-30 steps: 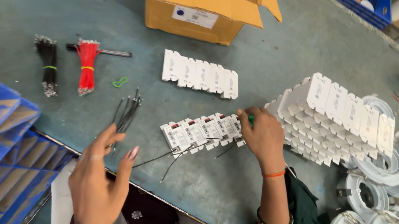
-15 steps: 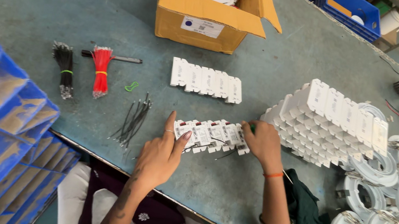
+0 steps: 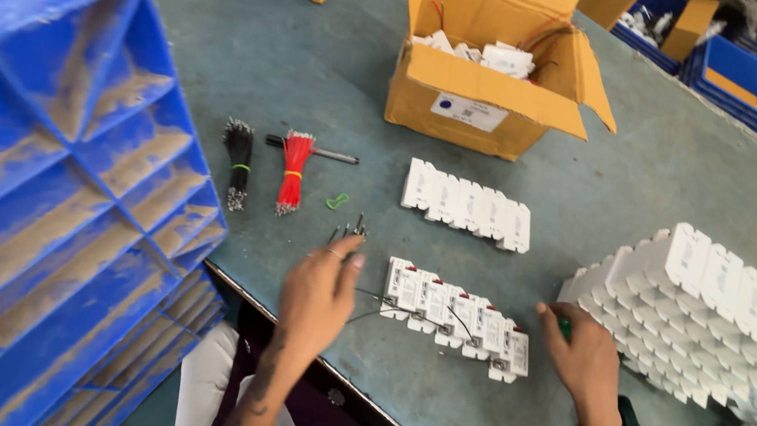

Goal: The person assembles small white electronic modules by inserting black and red wires into terminal blocks and securing them with a screwdriver. They handle multiple modules in sequence, organizing them on the table and placing finished units into a cardboard box.

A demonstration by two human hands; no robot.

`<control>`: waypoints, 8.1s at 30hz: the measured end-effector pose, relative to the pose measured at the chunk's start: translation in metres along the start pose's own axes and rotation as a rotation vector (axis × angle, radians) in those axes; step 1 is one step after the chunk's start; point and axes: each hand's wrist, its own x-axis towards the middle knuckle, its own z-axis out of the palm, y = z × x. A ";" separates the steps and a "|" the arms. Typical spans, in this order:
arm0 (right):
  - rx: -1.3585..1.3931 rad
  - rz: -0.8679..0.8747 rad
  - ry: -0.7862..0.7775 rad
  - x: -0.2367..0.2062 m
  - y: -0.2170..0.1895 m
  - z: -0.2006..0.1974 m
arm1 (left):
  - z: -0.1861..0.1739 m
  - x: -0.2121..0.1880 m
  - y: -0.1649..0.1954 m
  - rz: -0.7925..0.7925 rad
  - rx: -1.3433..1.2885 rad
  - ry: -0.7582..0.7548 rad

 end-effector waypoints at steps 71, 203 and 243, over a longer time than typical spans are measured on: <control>1.547 -0.021 -0.684 -0.051 -0.147 0.024 | 0.010 -0.101 0.042 -0.626 -1.191 -0.226; 1.627 0.052 -0.504 -0.068 -0.157 0.038 | 0.040 -0.123 0.015 -0.389 -1.094 0.047; 1.675 0.077 -0.460 -0.071 -0.159 0.044 | 0.040 -0.122 0.024 -0.375 -1.055 0.065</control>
